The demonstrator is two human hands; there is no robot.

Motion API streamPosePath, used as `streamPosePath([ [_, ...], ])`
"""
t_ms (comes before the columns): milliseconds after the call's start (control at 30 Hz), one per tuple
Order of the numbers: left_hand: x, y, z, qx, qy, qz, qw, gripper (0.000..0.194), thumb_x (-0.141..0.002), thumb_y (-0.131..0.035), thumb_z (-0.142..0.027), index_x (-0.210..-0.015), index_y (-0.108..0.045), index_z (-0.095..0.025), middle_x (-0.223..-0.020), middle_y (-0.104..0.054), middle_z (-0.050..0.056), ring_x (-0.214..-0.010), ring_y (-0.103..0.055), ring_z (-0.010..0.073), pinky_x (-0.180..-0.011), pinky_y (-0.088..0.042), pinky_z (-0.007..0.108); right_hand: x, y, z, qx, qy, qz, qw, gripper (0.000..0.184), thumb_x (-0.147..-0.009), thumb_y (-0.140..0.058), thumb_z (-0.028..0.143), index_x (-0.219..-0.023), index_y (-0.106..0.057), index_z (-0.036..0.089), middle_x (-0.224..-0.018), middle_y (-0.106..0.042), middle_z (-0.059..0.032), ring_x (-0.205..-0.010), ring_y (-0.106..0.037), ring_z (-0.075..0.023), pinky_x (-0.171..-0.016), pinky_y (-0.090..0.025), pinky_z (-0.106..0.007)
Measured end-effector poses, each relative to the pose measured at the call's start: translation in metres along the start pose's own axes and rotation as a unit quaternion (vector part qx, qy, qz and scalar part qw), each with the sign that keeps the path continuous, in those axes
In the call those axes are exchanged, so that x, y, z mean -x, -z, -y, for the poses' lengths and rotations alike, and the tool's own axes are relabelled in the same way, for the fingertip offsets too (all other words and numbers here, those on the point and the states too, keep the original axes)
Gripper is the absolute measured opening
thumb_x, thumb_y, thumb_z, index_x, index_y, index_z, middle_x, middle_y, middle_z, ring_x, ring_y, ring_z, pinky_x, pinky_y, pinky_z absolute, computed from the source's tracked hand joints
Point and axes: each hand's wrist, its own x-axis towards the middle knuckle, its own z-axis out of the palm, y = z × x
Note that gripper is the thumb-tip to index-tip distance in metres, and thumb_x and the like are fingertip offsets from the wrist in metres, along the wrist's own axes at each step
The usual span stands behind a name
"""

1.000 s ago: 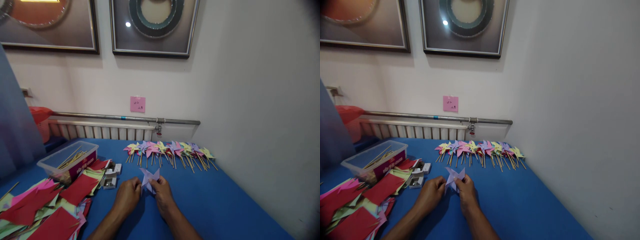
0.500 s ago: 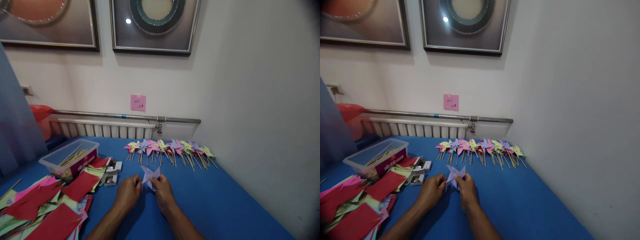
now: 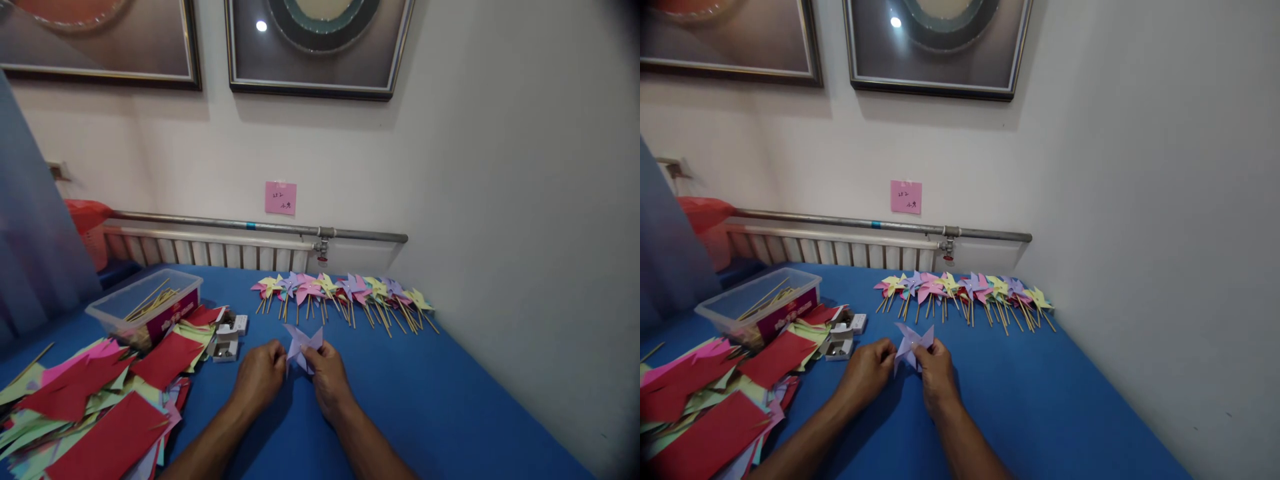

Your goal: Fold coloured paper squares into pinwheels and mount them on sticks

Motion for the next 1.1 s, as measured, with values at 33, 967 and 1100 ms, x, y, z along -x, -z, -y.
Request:
streamPosePath([
  [33, -0.0002, -0.0004, 0.0003, 0.0, 0.001, 0.0, 1.0, 0.016, -0.092, -0.059, -0.014, -0.081, -0.07, -0.018, -0.071, -0.069, 0.001, -0.071, -0.061, 0.0155, -0.067, -0.03, 0.027, -0.0001, 0.0002, -0.0002, -0.003, -0.001, 0.001, 1.0, 0.027, -0.068, -0.087, 0.035, -0.088, -0.078, 0.019, -0.074, -0.076, -0.0005, -0.063, -0.063, -0.0172, -0.064, -0.048, -0.028],
  [967, 0.001, -0.0011, -0.0009, -0.011, 0.003, -0.009, 1.0, 0.016, -0.092, -0.058, -0.014, -0.082, -0.069, -0.019, -0.076, -0.072, 0.002, -0.076, -0.064, 0.0167, -0.069, -0.032, 0.026, 0.0021, -0.0047, 0.0041, -0.002, -0.005, 0.005, 1.0, 0.027, -0.067, -0.086, 0.036, -0.086, -0.077, 0.02, -0.072, -0.076, -0.0012, -0.061, -0.064, -0.0187, -0.06, -0.048, -0.029],
  [1100, 0.0023, -0.0013, -0.0028, -0.016, 0.005, -0.013, 1.0, 0.015, -0.092, -0.059, -0.014, -0.081, -0.068, -0.019, -0.075, -0.071, 0.002, -0.076, -0.064, 0.0163, -0.069, -0.031, 0.026, 0.0039, -0.0054, 0.0058, -0.003, -0.005, 0.004, 1.0, 0.025, -0.068, -0.085, 0.035, -0.086, -0.077, 0.02, -0.071, -0.076, -0.0016, -0.061, -0.063, -0.0187, -0.06, -0.047, -0.029],
])
